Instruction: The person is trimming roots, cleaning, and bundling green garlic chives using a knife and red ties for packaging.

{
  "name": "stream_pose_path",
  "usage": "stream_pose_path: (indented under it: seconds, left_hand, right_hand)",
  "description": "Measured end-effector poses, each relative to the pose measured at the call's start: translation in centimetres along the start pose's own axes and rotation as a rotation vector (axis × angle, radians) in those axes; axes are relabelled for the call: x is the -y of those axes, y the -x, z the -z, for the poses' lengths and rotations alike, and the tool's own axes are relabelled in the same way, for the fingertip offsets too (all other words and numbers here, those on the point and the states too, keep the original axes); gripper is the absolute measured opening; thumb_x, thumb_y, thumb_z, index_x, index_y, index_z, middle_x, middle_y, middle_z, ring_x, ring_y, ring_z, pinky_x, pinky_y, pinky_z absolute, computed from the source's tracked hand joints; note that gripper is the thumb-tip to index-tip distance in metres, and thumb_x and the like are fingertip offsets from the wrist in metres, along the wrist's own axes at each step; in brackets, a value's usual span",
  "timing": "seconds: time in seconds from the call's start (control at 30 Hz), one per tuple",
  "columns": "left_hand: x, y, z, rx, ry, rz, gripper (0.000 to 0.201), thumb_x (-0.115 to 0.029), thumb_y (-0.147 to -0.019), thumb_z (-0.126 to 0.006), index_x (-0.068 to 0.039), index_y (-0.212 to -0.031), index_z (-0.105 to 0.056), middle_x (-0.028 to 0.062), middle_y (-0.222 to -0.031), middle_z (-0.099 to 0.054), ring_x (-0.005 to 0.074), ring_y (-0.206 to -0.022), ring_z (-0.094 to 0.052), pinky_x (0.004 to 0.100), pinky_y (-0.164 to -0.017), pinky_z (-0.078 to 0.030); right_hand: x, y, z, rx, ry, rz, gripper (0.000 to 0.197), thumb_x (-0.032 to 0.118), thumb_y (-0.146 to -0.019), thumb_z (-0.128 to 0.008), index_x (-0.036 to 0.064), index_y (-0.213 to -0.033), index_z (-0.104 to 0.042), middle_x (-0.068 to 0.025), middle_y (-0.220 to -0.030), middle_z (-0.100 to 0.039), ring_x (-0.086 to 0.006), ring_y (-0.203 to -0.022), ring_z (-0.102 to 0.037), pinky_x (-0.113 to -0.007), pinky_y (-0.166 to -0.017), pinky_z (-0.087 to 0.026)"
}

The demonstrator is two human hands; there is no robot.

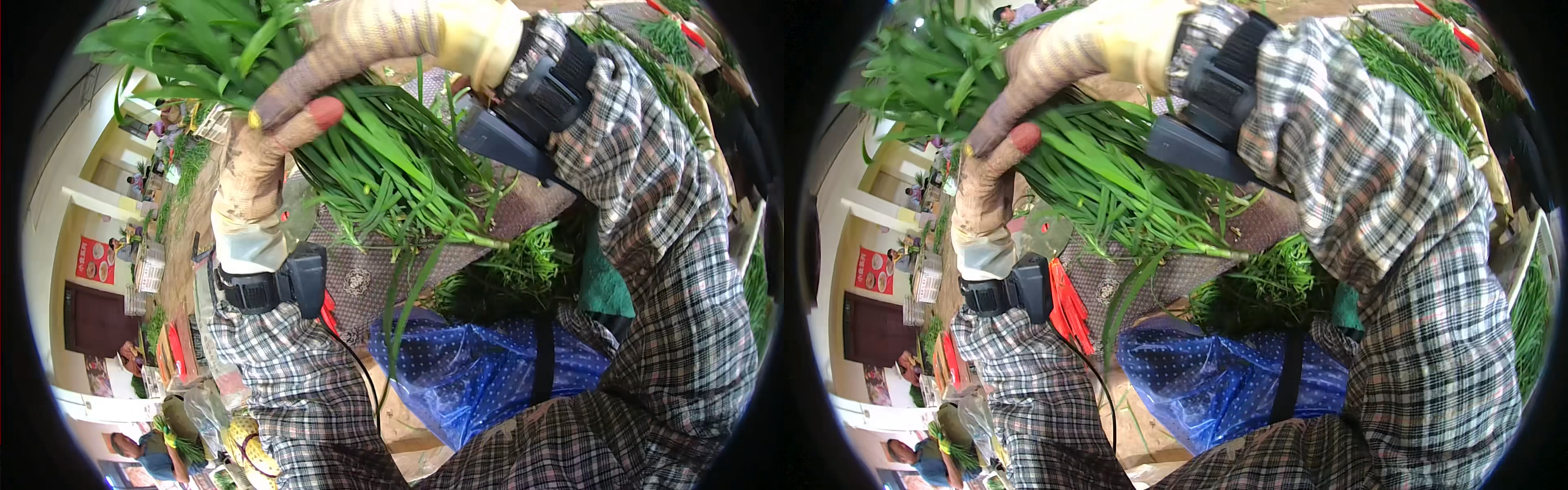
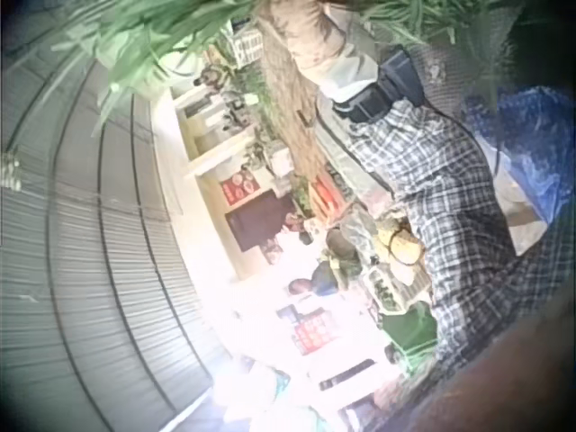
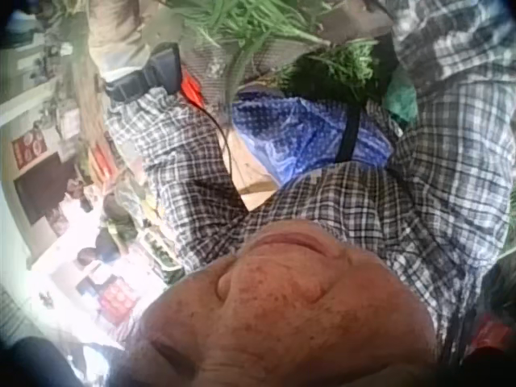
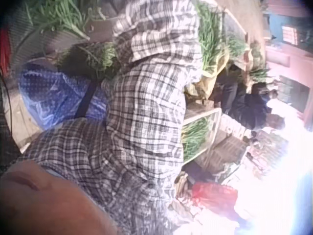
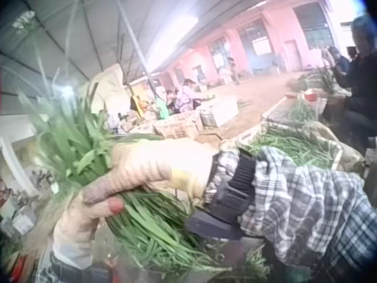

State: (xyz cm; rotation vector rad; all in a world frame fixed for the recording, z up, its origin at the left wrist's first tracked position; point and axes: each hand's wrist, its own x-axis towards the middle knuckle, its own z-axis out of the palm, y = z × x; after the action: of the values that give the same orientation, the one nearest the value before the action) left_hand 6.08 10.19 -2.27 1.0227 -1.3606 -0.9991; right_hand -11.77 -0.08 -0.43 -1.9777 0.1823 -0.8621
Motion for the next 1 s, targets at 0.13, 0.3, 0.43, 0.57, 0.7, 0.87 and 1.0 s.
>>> stream_pose_path:
  seconds: [0.13,0.3,0.43,0.57,0.7,0.87,1.0]
  left_hand:
    - [1.7,-0.2,-2.7,-0.131,-0.195,-0.256,0.024,-0.013,-0.084,-0.067,-0.002,-0.105,-0.067,0.0070,-0.099,-0.067,0.0146,-0.085,-0.065,0.0277,-0.080,-0.051]
    - [0.4,0.8,-1.6,-0.288,-0.061,-0.082,0.022,-0.015,-0.086,-0.064,-0.001,-0.103,-0.067,0.0074,-0.096,-0.067,0.0158,-0.083,-0.064,0.0277,-0.078,-0.051]
    - [0.6,-0.9,-0.5,-0.540,0.068,-0.029,0.022,-0.018,-0.086,-0.062,-0.002,-0.100,-0.066,0.0078,-0.091,-0.066,0.0178,-0.077,-0.063,0.0280,-0.074,-0.051]
    - [-0.3,-0.7,-0.1,-0.725,0.121,0.152,0.022,-0.015,-0.082,-0.067,-0.002,-0.100,-0.066,0.0077,-0.091,-0.066,0.0195,-0.073,-0.062,0.0299,-0.072,-0.051]
    - [0.4,-0.4,1.8,-0.774,-0.003,0.048,0.022,-0.015,-0.081,-0.067,-0.001,-0.098,-0.067,0.0078,-0.092,-0.066,0.0201,-0.074,-0.063,0.0314,-0.071,-0.051]
    - [0.5,-0.4,10.4,-0.729,0.057,0.060,0.016,-0.011,-0.081,-0.066,-0.001,-0.095,-0.068,0.0086,-0.085,-0.067,0.0227,-0.071,-0.064,0.0336,-0.069,-0.055]
    - [2.5,-2.0,9.9,-0.854,-0.041,-0.074,0.018,-0.008,-0.080,-0.064,-0.001,-0.096,-0.069,0.0113,-0.094,-0.067,0.0235,-0.081,-0.064,0.0326,-0.078,-0.053]
  right_hand:
    - [0.1,0.1,-0.1,-0.030,0.104,0.051,0.091,0.025,-0.064,-0.087,-0.0001,-0.136,-0.038,-0.0155,-0.115,-0.063,-0.0205,-0.107,-0.059,-0.032,-0.091,-0.049]
    - [-1.5,1.4,-2.1,-0.104,0.301,0.103,0.091,0.025,-0.065,-0.086,-0.0009,-0.137,-0.037,-0.0159,-0.114,-0.064,-0.0197,-0.107,-0.059,-0.031,-0.090,-0.049]
    - [-8.6,8.6,-3.1,0.314,0.276,-0.424,0.091,0.029,-0.064,-0.085,0.0016,-0.137,-0.038,-0.0164,-0.113,-0.065,-0.0286,-0.104,-0.063,-0.035,-0.090,-0.049]
    - [-12.5,10.9,-4.9,0.212,0.318,-0.447,0.064,0.033,-0.067,-0.082,0.0028,-0.118,-0.059,-0.0175,-0.099,-0.068,-0.0274,-0.091,-0.066,-0.036,-0.079,-0.051]
    - [-12.9,12.1,-4.6,0.381,0.501,-0.510,0.052,0.033,-0.073,-0.077,0.0027,-0.113,-0.061,-0.0201,-0.095,-0.067,-0.0288,-0.086,-0.065,-0.038,-0.076,-0.050]
    - [-13.2,15.9,-5.7,0.155,0.277,-0.446,0.038,0.029,-0.085,-0.066,0.0033,-0.112,-0.062,-0.0209,-0.091,-0.066,-0.0330,-0.082,-0.064,-0.039,-0.075,-0.049]
    - [-12.2,20.0,-4.4,-0.023,0.322,-0.414,0.036,0.033,-0.088,-0.063,0.0043,-0.110,-0.063,-0.0207,-0.088,-0.065,-0.0370,-0.084,-0.062,-0.041,-0.074,-0.048]
